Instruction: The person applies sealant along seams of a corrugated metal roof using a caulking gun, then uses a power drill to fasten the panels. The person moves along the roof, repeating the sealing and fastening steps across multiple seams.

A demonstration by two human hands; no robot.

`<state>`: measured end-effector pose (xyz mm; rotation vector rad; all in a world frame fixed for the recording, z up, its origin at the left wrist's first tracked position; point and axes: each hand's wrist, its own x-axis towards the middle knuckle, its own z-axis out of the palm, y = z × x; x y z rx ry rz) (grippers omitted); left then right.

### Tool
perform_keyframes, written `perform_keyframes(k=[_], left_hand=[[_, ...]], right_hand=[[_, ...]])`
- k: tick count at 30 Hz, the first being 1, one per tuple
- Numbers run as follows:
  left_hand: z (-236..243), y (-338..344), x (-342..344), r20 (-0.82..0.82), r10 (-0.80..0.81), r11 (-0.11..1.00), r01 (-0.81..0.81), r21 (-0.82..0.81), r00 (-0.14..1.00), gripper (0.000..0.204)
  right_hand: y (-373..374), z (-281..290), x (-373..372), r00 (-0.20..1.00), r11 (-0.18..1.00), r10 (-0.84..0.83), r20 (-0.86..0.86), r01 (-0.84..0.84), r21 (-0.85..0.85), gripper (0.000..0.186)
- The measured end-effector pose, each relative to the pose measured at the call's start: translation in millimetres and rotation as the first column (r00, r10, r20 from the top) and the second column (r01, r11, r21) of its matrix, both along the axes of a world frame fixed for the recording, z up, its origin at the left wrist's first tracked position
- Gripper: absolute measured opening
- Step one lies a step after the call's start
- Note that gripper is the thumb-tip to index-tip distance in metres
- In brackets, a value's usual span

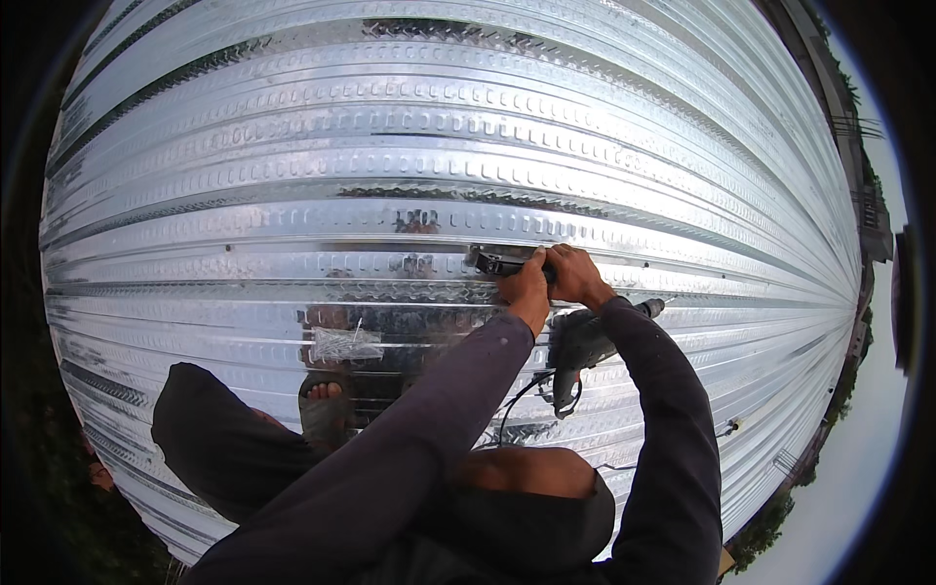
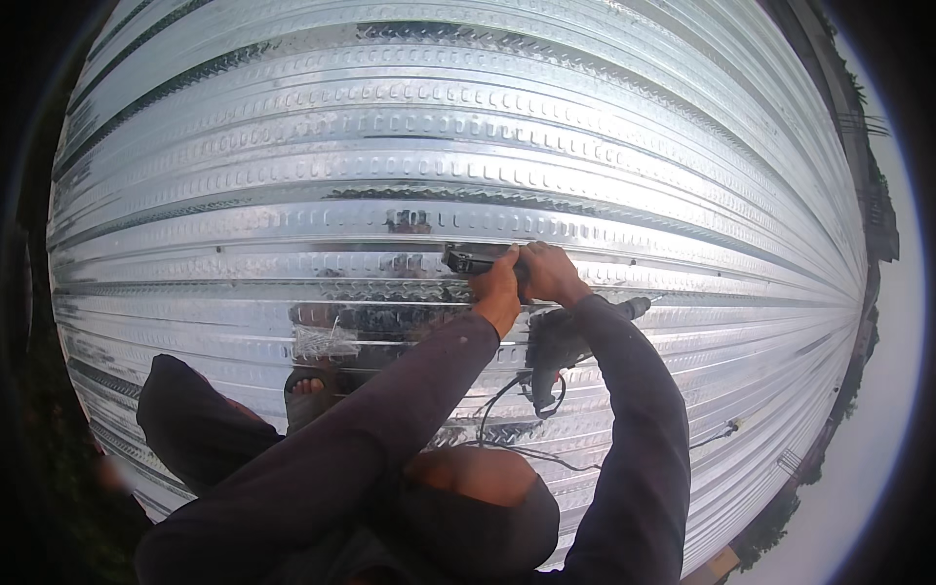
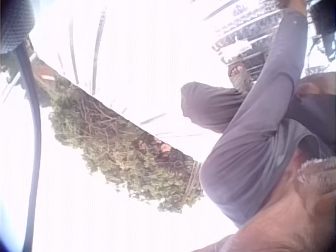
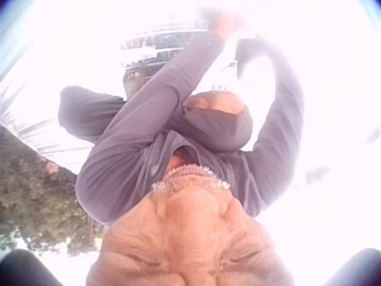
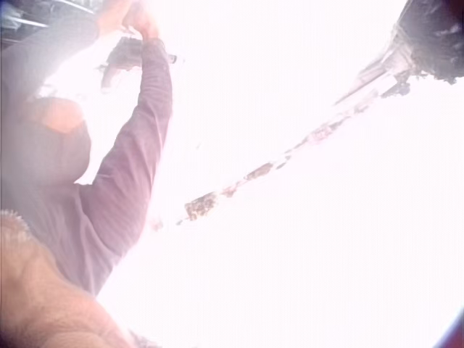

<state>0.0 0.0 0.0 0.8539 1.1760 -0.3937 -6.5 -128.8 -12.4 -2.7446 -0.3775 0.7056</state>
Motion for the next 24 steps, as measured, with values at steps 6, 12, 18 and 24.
perform_keyframes(k=[6, 12, 18, 24], left_hand=[[-6, 8, 0, 0.075, 0.038, 0.999, -0.035, -0.041, 0.996, 0.061], [-15, 16, 5, 0.128, -0.009, 0.998, 0.001, 0.061, 0.992, 0.075], [11, 10, -2, 0.090, -0.036, 0.996, 0.043, -0.081, 0.995, 0.067], [51, 12, 2, 0.586, -0.238, 0.957, 0.289, 0.006, 0.775, 0.069]], right_hand=[[7, -2, 4, 0.998, 0.999, 0.037, 0.059, -0.039, 0.034, 0.048], [13, -24, -5, 0.959, 0.990, 0.025, 0.282, -0.062, 0.123, 0.045], [0, -2, -2, 0.973, 0.996, 0.034, 0.228, -0.050, 0.067, 0.034], [2, 135, 13, 0.953, 0.960, -0.198, 0.228, 0.143, 0.240, 0.021]])
